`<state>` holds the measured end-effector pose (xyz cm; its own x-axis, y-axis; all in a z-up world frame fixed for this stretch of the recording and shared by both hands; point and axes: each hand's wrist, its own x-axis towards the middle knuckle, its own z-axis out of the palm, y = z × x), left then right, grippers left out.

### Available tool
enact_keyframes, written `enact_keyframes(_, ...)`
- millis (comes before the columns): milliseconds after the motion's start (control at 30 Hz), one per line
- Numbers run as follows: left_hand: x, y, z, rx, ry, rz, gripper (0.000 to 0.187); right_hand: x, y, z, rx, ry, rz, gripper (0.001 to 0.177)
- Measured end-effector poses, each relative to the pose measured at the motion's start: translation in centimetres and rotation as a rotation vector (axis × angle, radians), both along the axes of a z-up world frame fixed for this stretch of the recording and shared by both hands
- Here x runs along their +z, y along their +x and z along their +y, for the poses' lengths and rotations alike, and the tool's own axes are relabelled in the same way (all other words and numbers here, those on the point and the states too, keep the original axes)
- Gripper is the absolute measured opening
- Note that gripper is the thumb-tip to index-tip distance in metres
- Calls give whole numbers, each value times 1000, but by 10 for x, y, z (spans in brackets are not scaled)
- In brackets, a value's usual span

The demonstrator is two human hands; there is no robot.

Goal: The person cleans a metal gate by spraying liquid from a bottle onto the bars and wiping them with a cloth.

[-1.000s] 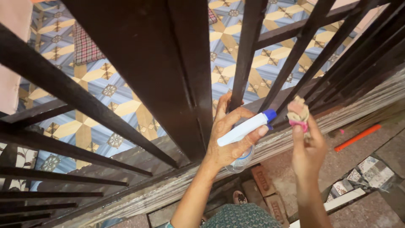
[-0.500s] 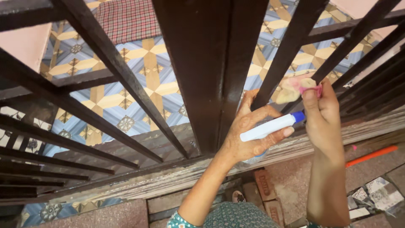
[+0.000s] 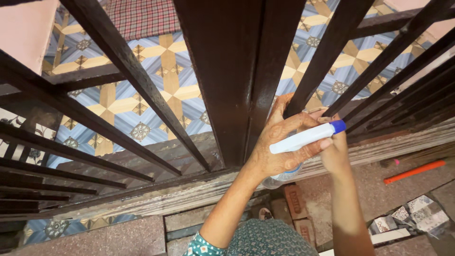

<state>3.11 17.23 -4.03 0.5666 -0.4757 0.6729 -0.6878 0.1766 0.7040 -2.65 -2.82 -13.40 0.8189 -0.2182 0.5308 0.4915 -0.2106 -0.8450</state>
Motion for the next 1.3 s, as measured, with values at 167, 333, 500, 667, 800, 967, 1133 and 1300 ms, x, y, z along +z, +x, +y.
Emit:
enact_keyframes(167,-1,0,3,-3,-29,14,31,-53,-3,0,-99,74,184,56)
enact_keyframes(333,4,0,1,17,22,-25,30,-69,-10,11,-196,-66,211,28)
enact_keyframes(500,9,-2,4,12,35,13,31,-60,-15,22,-181,-144,210,29)
enact_keyframes(667,4,-3,3,32,81,4,32,-73,-18,12,-171,-75,260,33)
enact_keyframes(800,-3,0,0,37,58,-18,32,-63,-12,-2,-198,-35,280,33)
enact_keyframes(967,-9,2,-3,27,11,-39,31,6,-5,1,-79,-16,52,36)
enact_keyframes(1133,-10,1,-5,47,40,1,31,53,4,-14,-137,135,90,30)
enact_keyframes(1300,-7,0,-3,64,41,-18,31,76,8,-27,-46,194,-70,19)
